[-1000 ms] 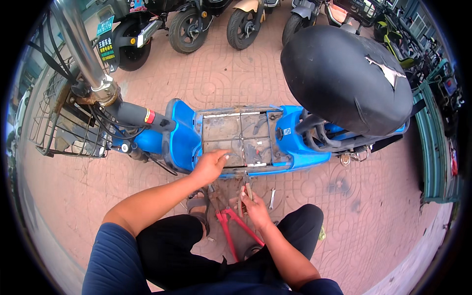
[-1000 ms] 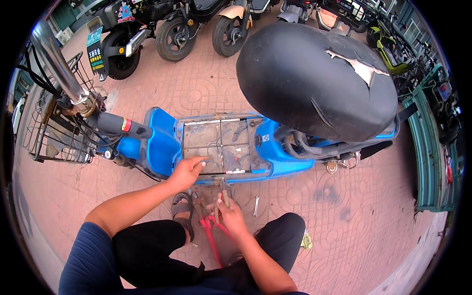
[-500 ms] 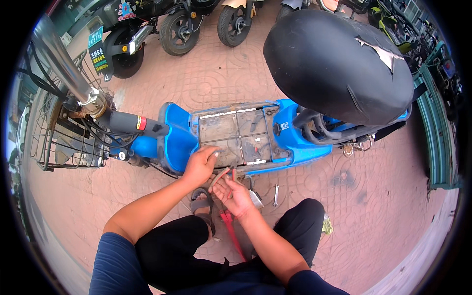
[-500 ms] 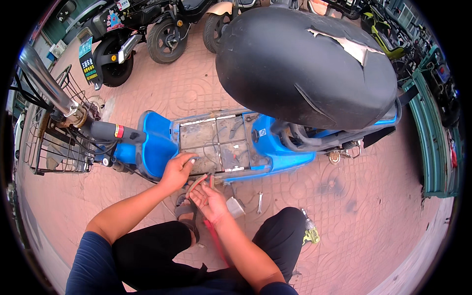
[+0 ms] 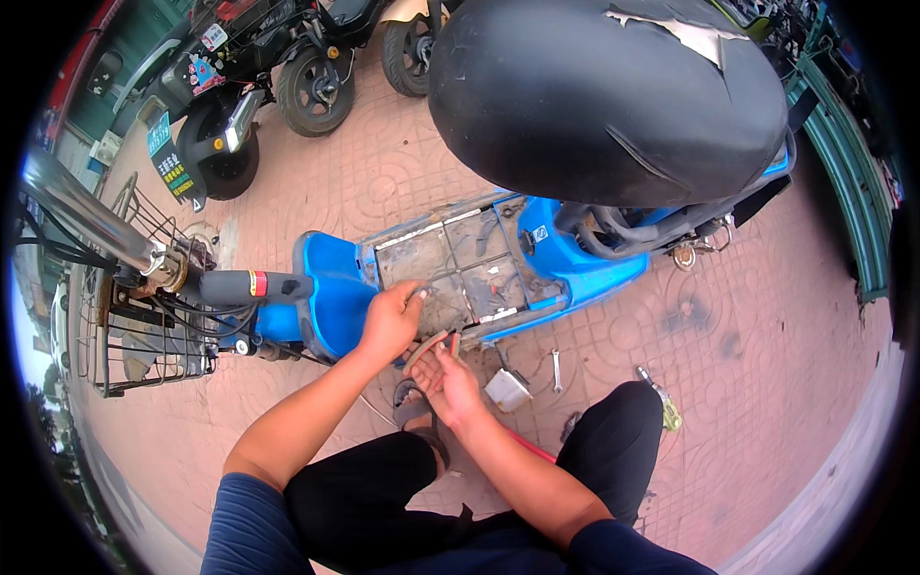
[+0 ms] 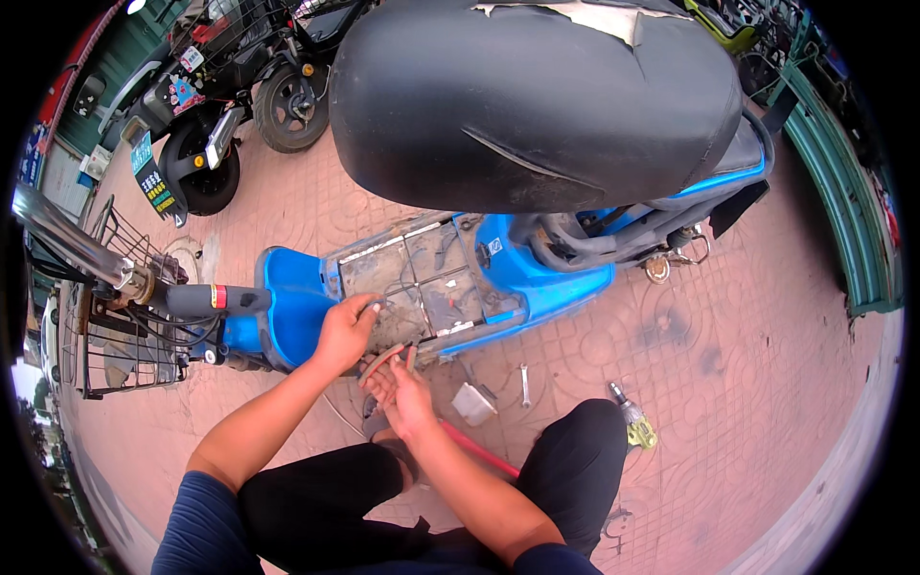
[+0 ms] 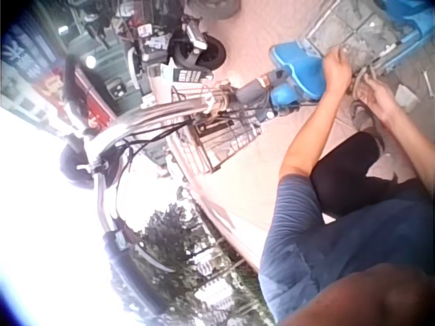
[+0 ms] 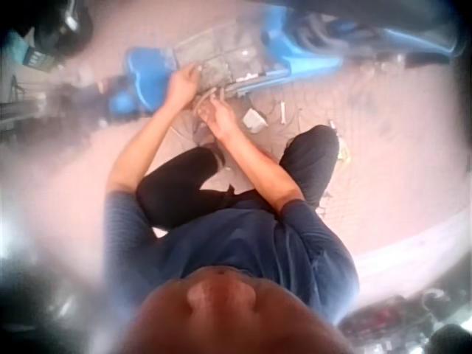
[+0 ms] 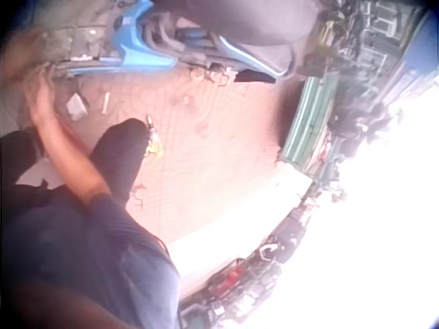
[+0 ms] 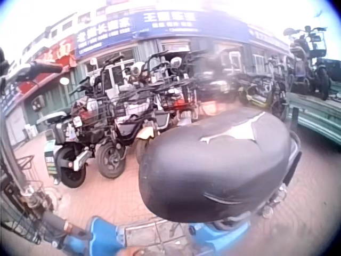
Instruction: The person works on the wiring and components under the footboard of a blue electric scooter by hand and using pliers, then walks to a bag to discard parts before returning to manipulate wires.
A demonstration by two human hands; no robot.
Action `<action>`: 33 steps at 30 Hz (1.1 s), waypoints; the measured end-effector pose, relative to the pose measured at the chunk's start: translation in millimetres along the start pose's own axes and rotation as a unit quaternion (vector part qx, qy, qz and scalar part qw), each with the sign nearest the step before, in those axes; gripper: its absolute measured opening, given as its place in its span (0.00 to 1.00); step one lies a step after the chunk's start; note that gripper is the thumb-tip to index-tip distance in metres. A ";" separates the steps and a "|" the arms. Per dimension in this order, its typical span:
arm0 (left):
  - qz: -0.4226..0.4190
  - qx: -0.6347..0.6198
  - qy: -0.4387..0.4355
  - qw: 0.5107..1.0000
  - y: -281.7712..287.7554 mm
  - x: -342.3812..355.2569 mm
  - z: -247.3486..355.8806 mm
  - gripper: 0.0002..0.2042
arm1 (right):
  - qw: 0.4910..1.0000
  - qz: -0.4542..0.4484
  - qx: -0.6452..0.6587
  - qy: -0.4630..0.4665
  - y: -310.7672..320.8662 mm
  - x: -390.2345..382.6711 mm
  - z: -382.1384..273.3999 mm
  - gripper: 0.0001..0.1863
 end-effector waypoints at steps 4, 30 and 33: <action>-0.066 0.054 0.023 0.996 -8.0 20.7 4.3 0.11 | 0.998 0.043 0.012 0.040 5.7 6.1 4.3 0.15; -0.284 0.454 -0.080 0.840 -71.8 80.8 15.0 0.24 | 0.982 0.138 0.081 0.096 -11.2 19.8 14.5 0.27; -0.296 0.470 -0.103 0.825 -73.8 82.5 12.6 0.23 | 0.979 0.143 0.086 0.113 -12.0 19.8 14.4 0.26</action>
Point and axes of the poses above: each hand's wrist, its own x-axis towards the middle knuckle, its own y-axis out of the back of the hand, z = x × y, the point moved 7 cm from there along x, towards the middle knuckle, and after that the axes turned 8 degrees about -z, right-handed, at the moved point
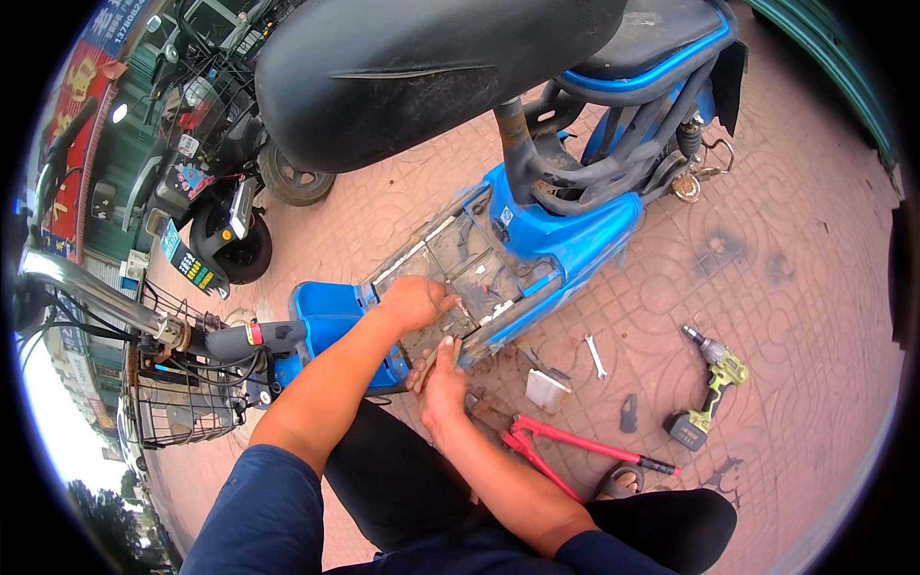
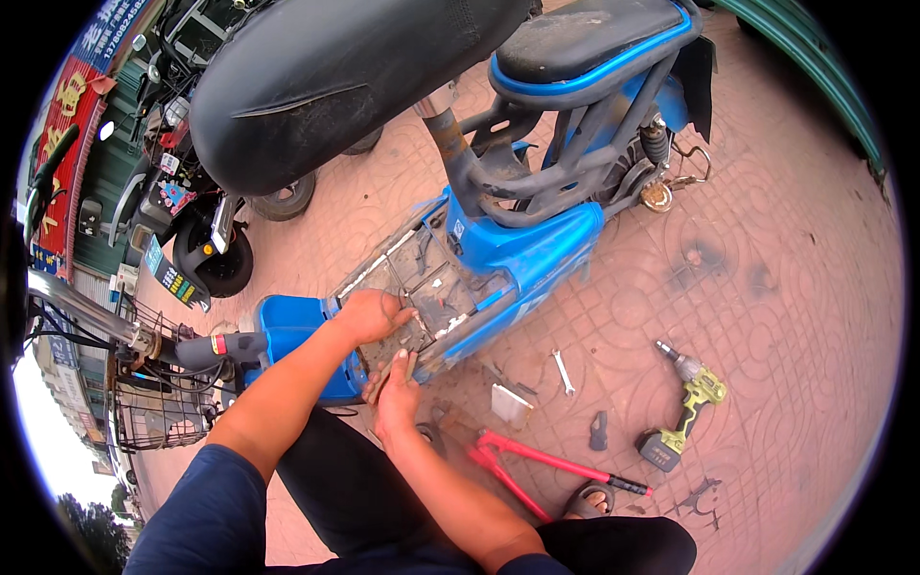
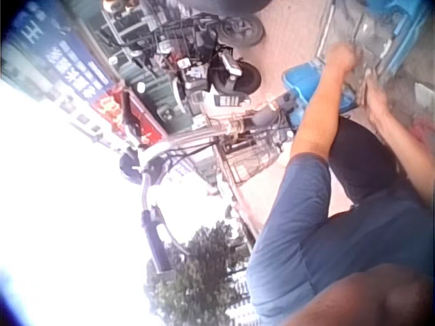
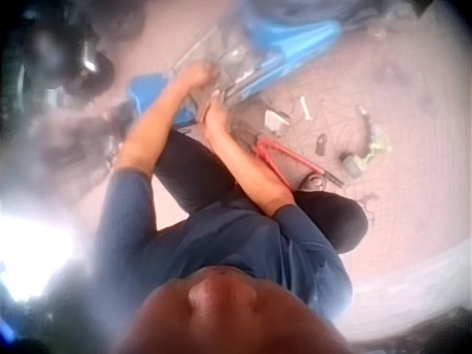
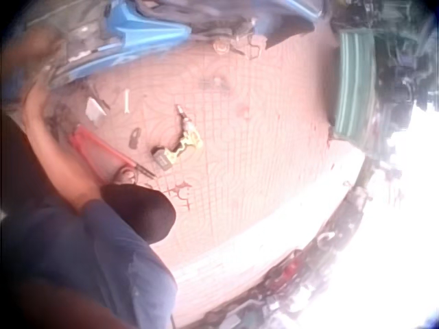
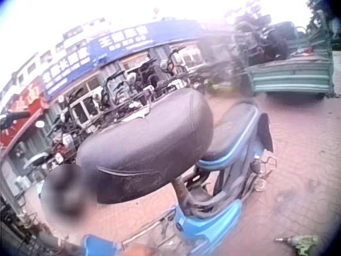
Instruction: The person works on the wiring and components under the footboard of a blue electric scooter by hand and using pliers, then walks to a bag to discard parts before returning to manipulate wires.
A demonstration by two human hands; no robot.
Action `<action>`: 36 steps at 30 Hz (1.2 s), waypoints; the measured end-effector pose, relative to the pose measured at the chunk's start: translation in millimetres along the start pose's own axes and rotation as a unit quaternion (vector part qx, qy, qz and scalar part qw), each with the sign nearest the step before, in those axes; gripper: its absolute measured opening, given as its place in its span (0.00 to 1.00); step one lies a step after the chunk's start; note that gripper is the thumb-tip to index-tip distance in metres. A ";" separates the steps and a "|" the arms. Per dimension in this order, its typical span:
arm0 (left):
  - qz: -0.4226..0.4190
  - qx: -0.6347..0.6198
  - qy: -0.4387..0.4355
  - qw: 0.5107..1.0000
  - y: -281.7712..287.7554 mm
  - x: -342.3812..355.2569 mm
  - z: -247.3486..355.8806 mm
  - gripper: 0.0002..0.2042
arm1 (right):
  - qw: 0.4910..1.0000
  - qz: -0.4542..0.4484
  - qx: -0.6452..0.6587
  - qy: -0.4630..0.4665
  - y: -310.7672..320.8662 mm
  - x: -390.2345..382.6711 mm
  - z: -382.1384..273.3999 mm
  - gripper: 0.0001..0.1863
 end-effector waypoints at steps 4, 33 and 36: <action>0.026 -0.006 -0.028 0.999 0.4 -0.9 2.6 0.23 | 1.000 -0.001 0.026 0.001 -0.3 0.1 4.2 0.26; 0.140 -0.015 -0.045 0.989 24.1 -21.6 8.8 0.17 | 0.983 -0.166 0.079 0.002 -15.6 -11.3 5.5 0.24; 0.149 -0.027 -0.046 0.987 27.7 -23.9 6.6 0.17 | 0.984 -0.163 0.078 -0.005 -20.4 -11.9 4.4 0.23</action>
Point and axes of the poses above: each hand's wrist, its own x-axis towards the middle knuckle, its own y-axis out of the back of the hand, z = x × y, the point moved 7 cm from there along x, towards the middle knuckle, and after that the axes turned 8 degrees about -z, right-handed, at the moved point
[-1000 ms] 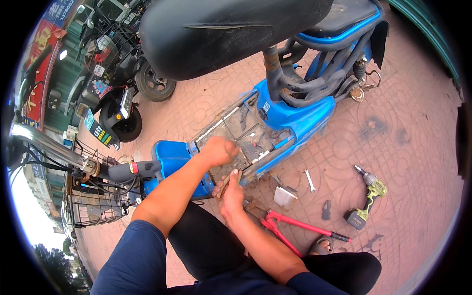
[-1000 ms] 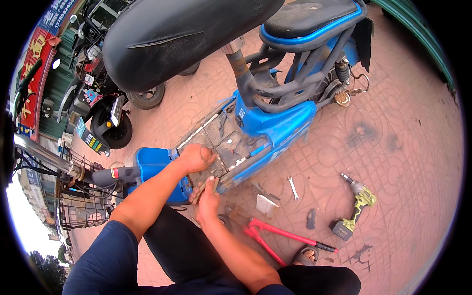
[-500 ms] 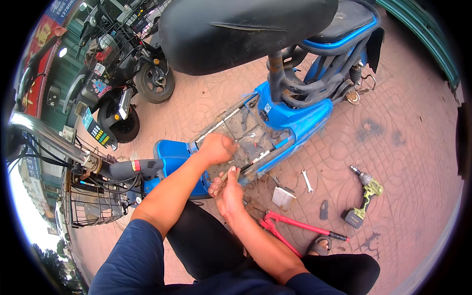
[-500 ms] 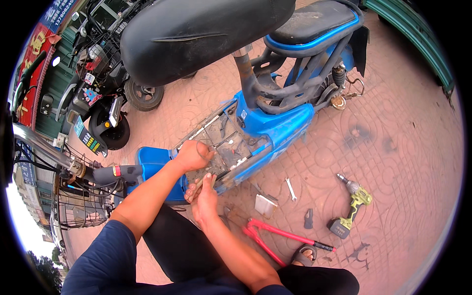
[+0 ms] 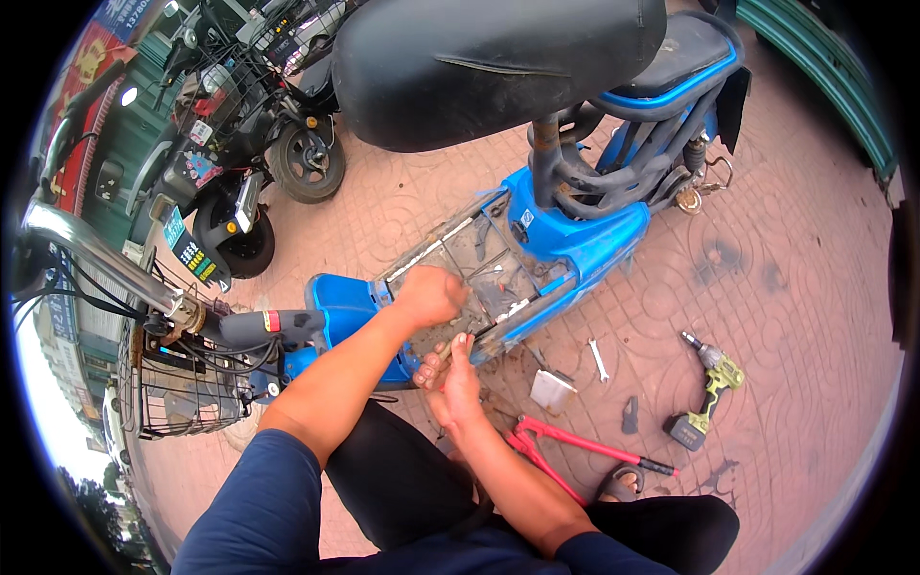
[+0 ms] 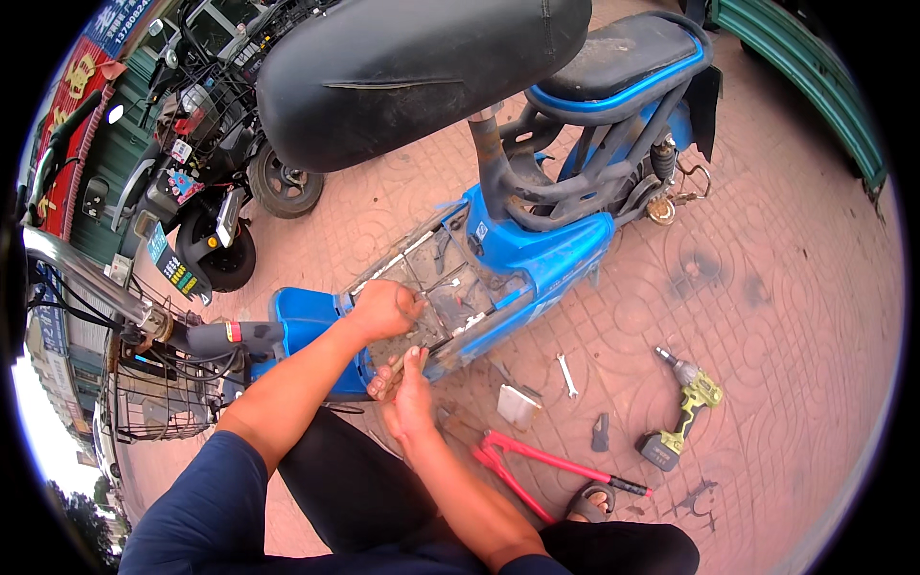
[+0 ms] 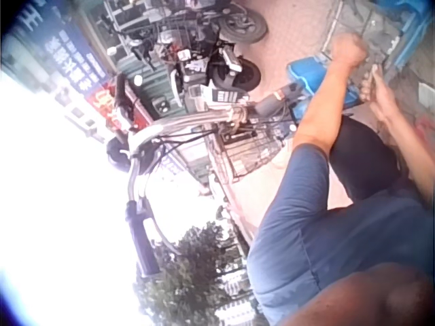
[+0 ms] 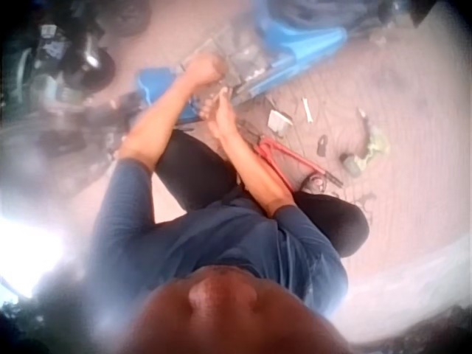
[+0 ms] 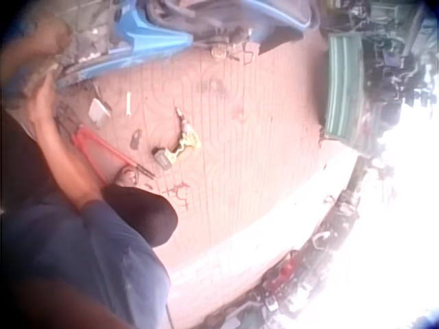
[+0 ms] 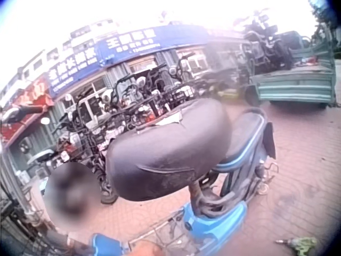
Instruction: The person works on the wiring and components under the footboard of a blue electric scooter by hand and using pliers, then walks to a bag to discard parts before returning to manipulate wires.
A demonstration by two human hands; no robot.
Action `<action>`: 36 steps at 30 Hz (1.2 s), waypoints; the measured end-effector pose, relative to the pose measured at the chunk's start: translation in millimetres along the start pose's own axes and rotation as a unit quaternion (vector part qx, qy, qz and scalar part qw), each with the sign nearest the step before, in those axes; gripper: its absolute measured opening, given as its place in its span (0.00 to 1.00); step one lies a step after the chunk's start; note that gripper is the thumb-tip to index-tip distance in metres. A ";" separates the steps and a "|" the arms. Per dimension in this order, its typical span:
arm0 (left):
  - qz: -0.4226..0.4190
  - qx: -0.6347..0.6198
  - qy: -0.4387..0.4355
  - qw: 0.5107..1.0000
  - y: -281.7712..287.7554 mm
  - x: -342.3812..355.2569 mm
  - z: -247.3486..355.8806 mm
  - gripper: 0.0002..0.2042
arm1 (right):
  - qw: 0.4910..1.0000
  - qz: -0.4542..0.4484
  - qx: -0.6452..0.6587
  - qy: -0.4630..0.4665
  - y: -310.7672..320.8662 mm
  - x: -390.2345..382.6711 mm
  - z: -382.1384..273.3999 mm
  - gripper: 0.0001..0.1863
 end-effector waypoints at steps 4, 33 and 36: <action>-0.014 -0.005 0.015 1.000 1.1 2.2 -3.6 0.17 | 0.999 0.007 0.029 -0.015 -9.9 3.7 2.5 0.22; -0.117 -0.111 0.043 0.986 -32.2 -52.3 -29.6 0.38 | 1.000 -0.009 -0.003 -0.021 -7.4 -3.7 -2.3 0.21; -0.118 -0.068 0.087 0.987 -33.2 -56.0 -20.9 0.41 | 1.000 -0.014 -0.002 -0.019 -7.2 -3.6 -3.7 0.21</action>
Point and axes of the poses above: each hand's wrist, its own x-axis towards the middle knuckle, its own y-axis out of the back of the hand, z = x × y, the point moved 7 cm from there along x, towards the middle knuckle, and after that the axes turned 8 degrees about -z, right-handed, at the moved point
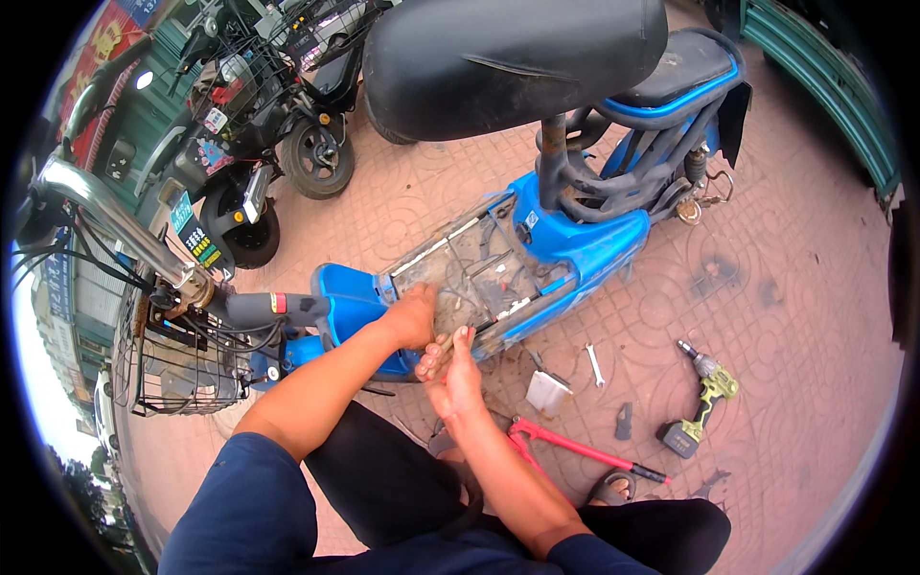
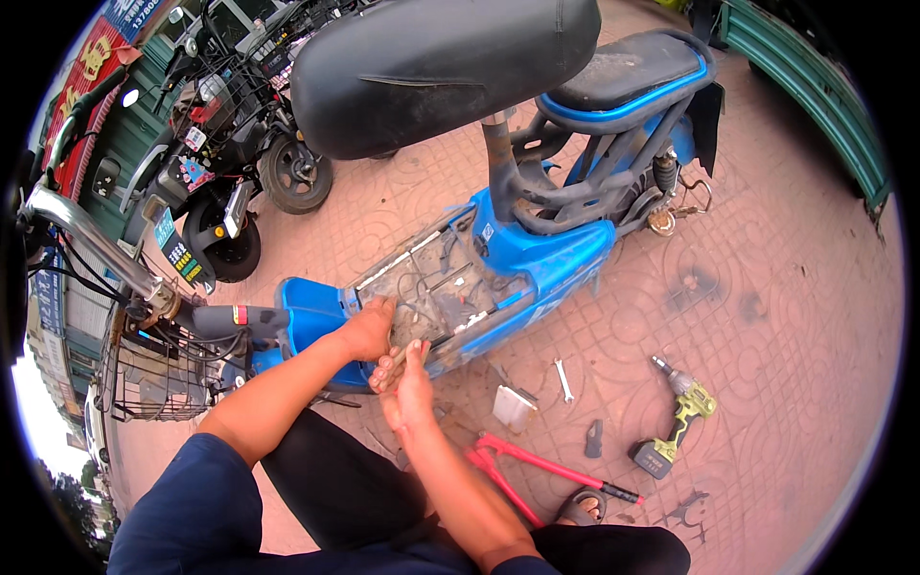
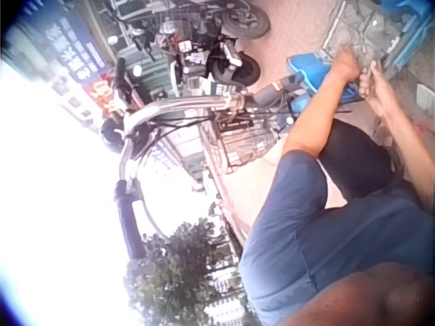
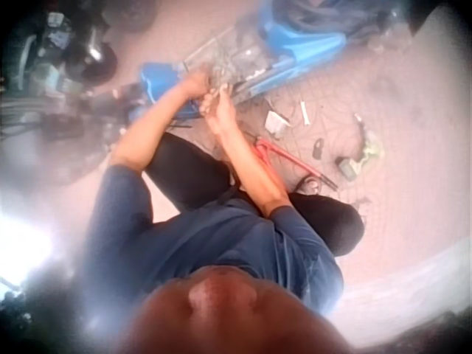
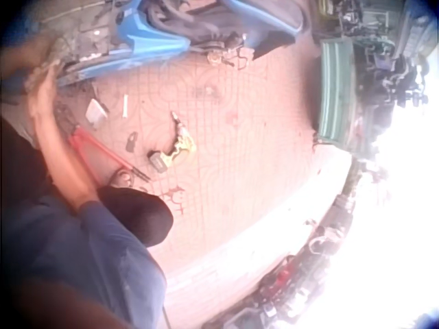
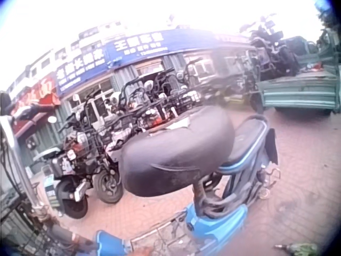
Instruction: The person works on the wiring and components under the footboard of a blue electric scooter by hand and using pliers, then walks to a bag to discard parts before returning to manipulate wires.
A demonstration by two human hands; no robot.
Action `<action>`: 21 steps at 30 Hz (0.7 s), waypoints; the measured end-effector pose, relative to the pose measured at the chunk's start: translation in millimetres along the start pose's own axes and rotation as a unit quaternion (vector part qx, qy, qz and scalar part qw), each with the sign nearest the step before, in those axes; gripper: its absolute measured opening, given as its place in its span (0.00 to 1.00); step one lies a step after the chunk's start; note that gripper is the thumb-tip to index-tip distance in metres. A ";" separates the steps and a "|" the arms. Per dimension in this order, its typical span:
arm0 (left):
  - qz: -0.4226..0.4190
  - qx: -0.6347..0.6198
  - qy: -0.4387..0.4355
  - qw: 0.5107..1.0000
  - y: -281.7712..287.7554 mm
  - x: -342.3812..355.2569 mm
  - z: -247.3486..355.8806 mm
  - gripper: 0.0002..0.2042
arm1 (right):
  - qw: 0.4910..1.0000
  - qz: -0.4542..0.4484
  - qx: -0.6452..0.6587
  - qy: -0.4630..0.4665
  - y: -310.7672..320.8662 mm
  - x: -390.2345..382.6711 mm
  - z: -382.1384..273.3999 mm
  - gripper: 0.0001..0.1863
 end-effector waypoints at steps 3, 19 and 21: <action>0.018 0.023 0.015 0.999 -6.0 -0.7 -1.5 0.38 | 1.000 -0.001 -0.003 -0.005 0.9 0.1 2.8 0.22; 0.016 -0.032 -0.015 0.999 -8.2 9.2 -12.4 0.35 | 1.000 0.011 0.014 -0.014 -8.0 -0.5 2.4 0.21; 0.028 -0.153 -0.028 0.987 -19.4 12.1 -28.1 0.32 | 0.998 -0.029 0.049 -0.004 -21.0 1.8 -2.9 0.21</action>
Point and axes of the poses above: each hand's wrist, its own x-axis towards the middle knuckle, its own y-axis out of the back of the hand, z = x × y, the point moved 7 cm from there along x, towards the middle knuckle, and after that the axes turned 8 degrees about -z, right-handed, at the moved point
